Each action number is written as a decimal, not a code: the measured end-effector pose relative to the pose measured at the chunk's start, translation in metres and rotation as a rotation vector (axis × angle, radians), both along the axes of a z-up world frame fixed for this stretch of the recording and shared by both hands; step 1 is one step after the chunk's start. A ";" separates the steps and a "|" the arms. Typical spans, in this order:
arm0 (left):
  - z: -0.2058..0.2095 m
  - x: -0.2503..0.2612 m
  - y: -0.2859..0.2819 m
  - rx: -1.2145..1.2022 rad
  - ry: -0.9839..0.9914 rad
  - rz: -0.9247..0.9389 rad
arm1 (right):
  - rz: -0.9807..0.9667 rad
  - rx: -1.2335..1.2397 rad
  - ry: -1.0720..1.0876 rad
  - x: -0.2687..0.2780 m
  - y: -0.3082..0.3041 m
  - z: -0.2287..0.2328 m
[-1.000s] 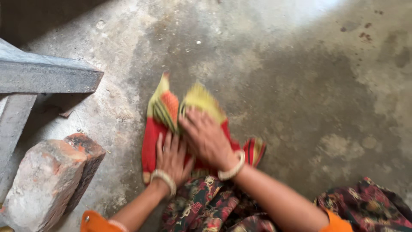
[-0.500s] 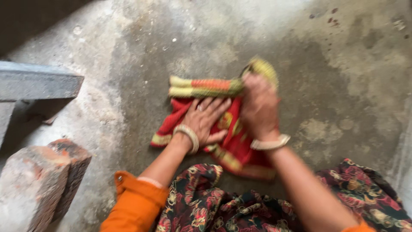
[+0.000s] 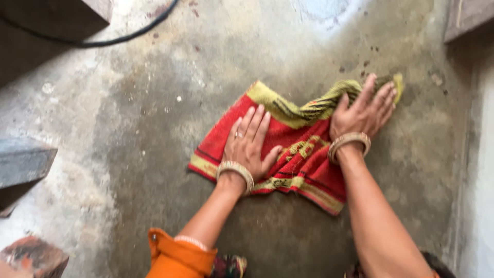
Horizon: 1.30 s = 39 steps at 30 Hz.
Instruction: The person cleans the floor by wiping it with a cloth by hand, moving a power cord out of the way.
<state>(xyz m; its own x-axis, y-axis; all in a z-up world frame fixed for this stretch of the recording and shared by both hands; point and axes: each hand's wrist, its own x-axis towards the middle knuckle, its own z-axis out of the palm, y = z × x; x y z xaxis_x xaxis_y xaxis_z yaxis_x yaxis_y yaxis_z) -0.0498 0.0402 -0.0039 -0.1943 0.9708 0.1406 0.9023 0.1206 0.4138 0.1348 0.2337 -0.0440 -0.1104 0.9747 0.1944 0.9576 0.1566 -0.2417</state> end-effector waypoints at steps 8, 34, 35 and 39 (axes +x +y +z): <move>-0.007 -0.002 0.002 0.003 -0.029 0.111 | 0.669 -0.147 0.037 -0.138 0.053 -0.011; -0.002 -0.001 -0.046 -0.146 0.019 -0.162 | 0.126 -0.048 0.007 0.032 -0.065 0.004; -0.002 -0.014 -0.032 -0.122 0.065 -0.171 | 0.123 -0.058 -0.006 0.021 -0.048 0.003; 0.000 -0.038 0.026 -0.093 0.061 -0.099 | 0.142 -0.112 -0.038 -0.027 0.034 -0.003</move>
<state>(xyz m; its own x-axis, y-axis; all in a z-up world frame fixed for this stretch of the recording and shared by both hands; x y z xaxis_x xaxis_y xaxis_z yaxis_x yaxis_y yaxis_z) -0.0883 0.0664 -0.0035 -0.0904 0.9943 0.0573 0.9348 0.0648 0.3493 0.1077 0.2678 -0.0468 -0.2536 0.9641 0.0784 0.9367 0.2650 -0.2289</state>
